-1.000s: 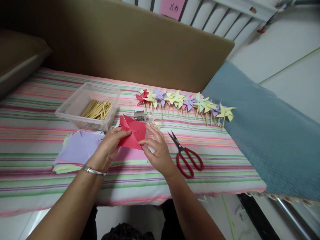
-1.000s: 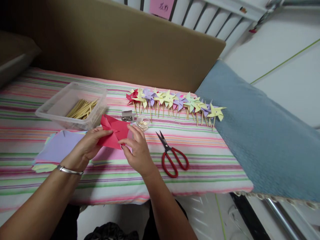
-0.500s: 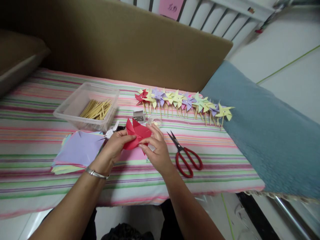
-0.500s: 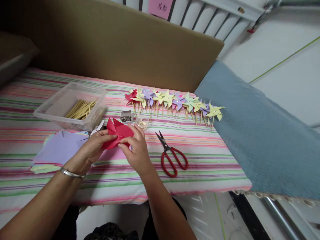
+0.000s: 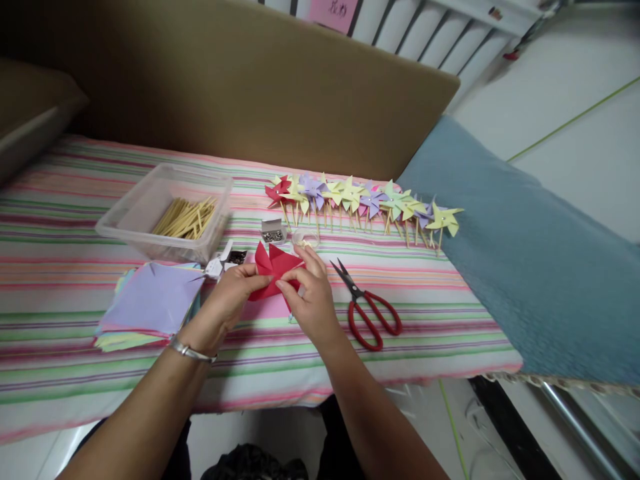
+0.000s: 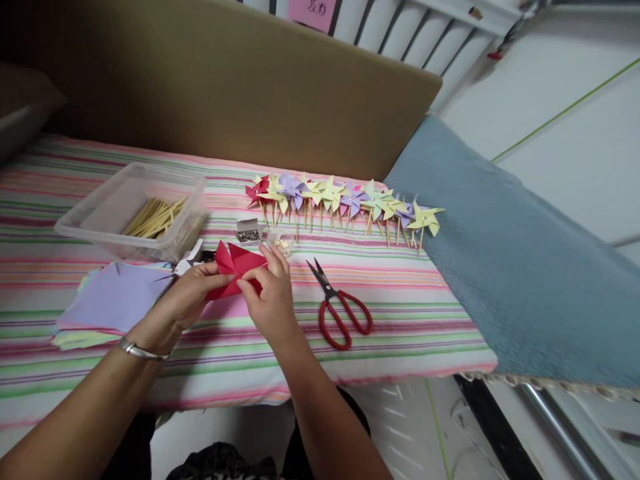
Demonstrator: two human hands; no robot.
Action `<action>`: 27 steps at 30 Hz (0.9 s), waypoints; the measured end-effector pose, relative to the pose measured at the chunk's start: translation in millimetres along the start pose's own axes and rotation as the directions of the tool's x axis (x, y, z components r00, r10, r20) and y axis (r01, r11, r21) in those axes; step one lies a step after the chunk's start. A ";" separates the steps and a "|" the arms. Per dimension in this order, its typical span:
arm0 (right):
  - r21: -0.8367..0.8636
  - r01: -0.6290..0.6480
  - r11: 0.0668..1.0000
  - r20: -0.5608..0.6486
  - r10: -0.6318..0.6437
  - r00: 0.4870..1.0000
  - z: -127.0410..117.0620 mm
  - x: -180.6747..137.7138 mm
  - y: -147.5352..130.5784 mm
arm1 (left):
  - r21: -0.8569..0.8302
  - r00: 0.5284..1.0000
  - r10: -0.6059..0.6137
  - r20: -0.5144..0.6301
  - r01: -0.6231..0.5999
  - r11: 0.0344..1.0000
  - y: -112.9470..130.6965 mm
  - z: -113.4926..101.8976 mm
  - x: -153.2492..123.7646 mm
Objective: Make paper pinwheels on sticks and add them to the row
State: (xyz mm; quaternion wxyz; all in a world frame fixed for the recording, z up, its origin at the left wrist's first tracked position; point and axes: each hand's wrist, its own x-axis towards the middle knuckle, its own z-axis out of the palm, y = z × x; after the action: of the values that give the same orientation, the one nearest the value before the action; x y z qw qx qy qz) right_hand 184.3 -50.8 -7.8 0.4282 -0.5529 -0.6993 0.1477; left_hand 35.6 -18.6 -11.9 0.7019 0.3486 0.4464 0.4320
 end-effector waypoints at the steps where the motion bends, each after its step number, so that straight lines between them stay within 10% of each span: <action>1: -0.003 0.001 1.000 -0.003 -0.001 1.000 0.0 0.0 -0.4 | 0.001 1.000 0.000 0.000 0.000 1.000 -0.3 -0.1 0.0; 27: 0.031 -0.141 0.990 0.041 0.139 0.989 -13.9 8.4 2.7 | 0.256 0.997 -0.024 0.076 0.004 0.967 -2.5 -5.8 3.0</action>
State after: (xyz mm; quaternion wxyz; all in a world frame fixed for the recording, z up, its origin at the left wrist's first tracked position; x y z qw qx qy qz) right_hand 196.4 -46.0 2.3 0.4124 -0.5903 -0.6645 0.1999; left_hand 31.6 -16.2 -17.1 0.6712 0.4496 0.4728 0.3518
